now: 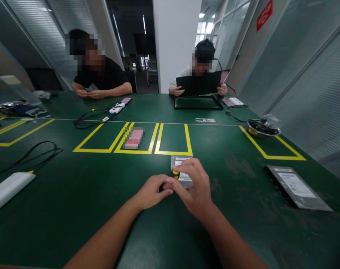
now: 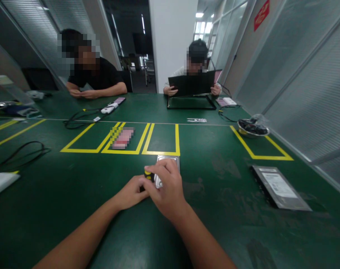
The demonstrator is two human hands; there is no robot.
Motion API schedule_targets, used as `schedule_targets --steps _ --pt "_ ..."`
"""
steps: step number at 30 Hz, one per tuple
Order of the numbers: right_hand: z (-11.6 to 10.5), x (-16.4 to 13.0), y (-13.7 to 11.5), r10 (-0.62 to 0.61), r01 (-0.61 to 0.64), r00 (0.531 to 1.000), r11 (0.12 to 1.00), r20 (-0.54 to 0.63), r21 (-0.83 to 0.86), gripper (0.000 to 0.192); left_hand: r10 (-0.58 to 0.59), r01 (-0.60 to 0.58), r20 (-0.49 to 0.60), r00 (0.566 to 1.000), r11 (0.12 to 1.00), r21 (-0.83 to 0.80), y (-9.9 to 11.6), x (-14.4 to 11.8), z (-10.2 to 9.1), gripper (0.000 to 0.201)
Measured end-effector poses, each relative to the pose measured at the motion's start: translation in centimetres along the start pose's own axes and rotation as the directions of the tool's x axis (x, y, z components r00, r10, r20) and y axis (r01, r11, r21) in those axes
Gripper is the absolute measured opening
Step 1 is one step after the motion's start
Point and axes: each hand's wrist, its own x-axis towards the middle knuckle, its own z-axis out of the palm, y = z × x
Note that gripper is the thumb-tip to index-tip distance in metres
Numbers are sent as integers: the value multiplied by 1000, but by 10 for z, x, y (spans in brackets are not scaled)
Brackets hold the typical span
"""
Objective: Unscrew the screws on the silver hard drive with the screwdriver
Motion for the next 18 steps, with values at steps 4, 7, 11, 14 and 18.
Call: schedule_targets --steps 4,7,11,14,18 --pt "-2 2 0 -17 16 1000 997 25 73 31 34 -34 6 999 999 -28 1 0 0 7" --pt "-2 1 2 -2 0 1000 997 27 77 30 37 -37 -12 999 999 0 1 0 0 9" --pt "-1 0 2 44 -44 999 999 -9 11 24 11 -11 -14 1000 1000 22 0 -1 1 8" --pt "-1 1 1 17 -17 1000 1000 3 8 24 29 -29 -9 1000 999 -14 0 -1 1 5" --pt "0 3 0 -26 23 999 998 34 64 33 59 -60 -11 998 998 -38 0 0 1 5"
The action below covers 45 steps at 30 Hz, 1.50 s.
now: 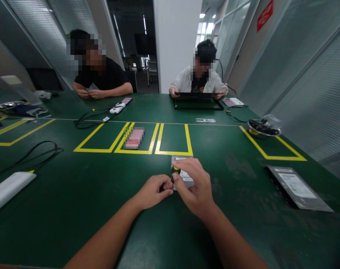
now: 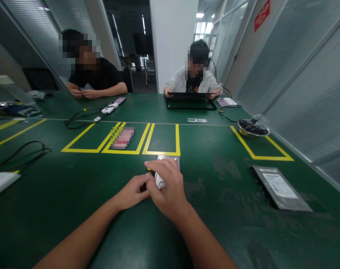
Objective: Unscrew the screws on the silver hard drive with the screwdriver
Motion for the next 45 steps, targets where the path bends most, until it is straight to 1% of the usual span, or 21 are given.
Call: schedule_targets --steps 3,5,9,13,18,26,30,34,39,42,45 --pt "0 0 1 16 -16 1000 999 -9 31 36 -2 2 8 1000 1000 -8 -1 0 0 5" --pt "-1 -2 1 11 -11 1000 999 -3 31 34 -8 8 7 1000 1000 6 -2 0 1 5" --pt "-1 -3 2 23 -23 1000 999 -14 -48 28 -35 35 7 999 999 38 -3 0 1 5" --pt "-1 -1 2 30 -32 999 995 -22 -90 24 -31 31 -3 1000 999 15 -2 0 0 7" --pt "-1 2 0 -5 6 1000 1000 28 -20 33 -5 5 3 1000 1000 10 -1 0 0 4" --pt "-1 -1 2 18 -17 1000 999 17 -38 29 -42 42 -16 999 999 21 -1 -1 1 7" --pt "-2 1 1 8 -8 1000 1000 25 -1 33 -12 12 -11 1000 1000 7 -1 0 1 6" --pt "-3 0 1 6 -9 998 999 61 48 37 -14 14 -16 1000 1000 16 -2 0 2 8" --pt "-5 1 4 24 -29 995 998 97 53 33 -13 13 -20 1000 1000 27 -3 0 2 9" --pt "-6 2 3 53 -56 995 998 81 40 28 -19 20 -9 1000 999 29 -3 0 1 7" --pt "-8 4 3 71 -73 995 997 63 36 27 -17 17 -9 1000 1000 18 -2 0 1 7"
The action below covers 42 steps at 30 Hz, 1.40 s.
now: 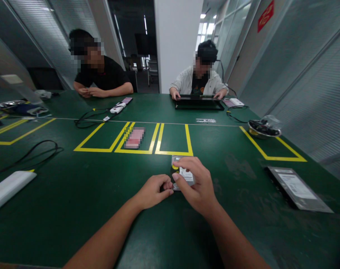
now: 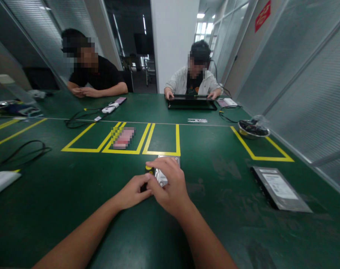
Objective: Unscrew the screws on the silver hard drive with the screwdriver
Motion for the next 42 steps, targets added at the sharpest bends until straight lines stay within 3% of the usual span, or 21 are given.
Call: schedule_targets --steps 10,17,35,42 --pt "-2 1 0 20 -20 1000 1000 -19 1 19 -12 12 4 1000 1000 -4 2 0 -1 8" --pt "-2 2 -2 -27 26 999 998 27 51 30 3 -3 11 1000 1000 23 2 1 -1 7" --pt "-3 1 -3 5 -5 1000 999 14 53 19 -2 1 11 1000 1000 25 1 -1 0 8" --pt "-3 0 -3 -5 3 1000 998 31 65 27 4 -6 21 1000 998 59 0 -1 0 10"
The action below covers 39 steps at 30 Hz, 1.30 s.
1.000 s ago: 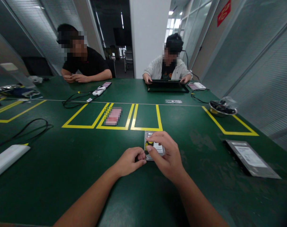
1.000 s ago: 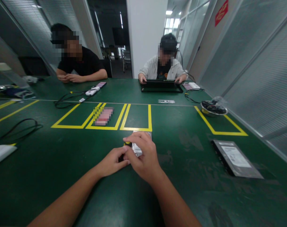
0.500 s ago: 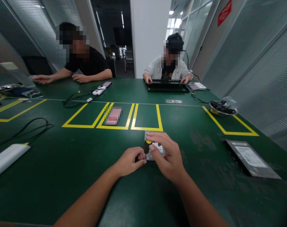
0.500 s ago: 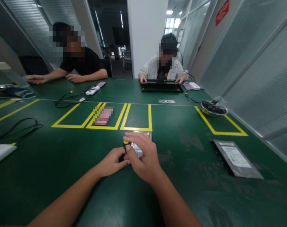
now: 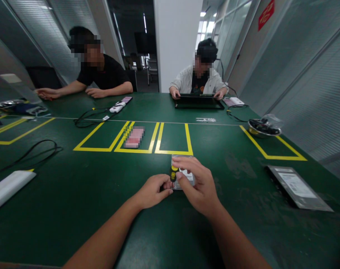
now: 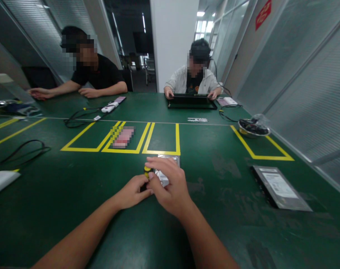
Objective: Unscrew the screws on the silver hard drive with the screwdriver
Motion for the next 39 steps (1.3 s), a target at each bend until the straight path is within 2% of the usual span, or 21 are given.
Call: schedule_targets --steps 8,13,18,24,30,34,39 --pt "1 -2 1 30 -31 998 999 -46 -13 24 -7 7 3 1000 1000 5 2 0 0 5" --pt "1 -1 1 -1 1 1000 1000 -5 -14 31 3 -3 4 1000 1000 7 4 0 -1 6" --pt "2 -1 1 20 -20 999 1000 -26 -5 24 -15 15 -2 1000 1000 26 2 0 -1 6" --pt "1 -1 1 -19 20 999 1000 37 -13 35 8 -8 -6 1000 1000 28 0 0 1 11" --pt "2 -1 0 24 -24 1000 1000 -15 -18 27 -15 16 -6 1000 1000 16 -1 -1 2 6" --pt "3 0 -1 -5 5 1000 1000 4 -18 30 -11 11 6 1000 1000 15 -1 0 1 6" --pt "3 0 1 -2 1 1000 1000 -19 -27 23 -14 14 -5 1000 999 36 -1 0 1 8"
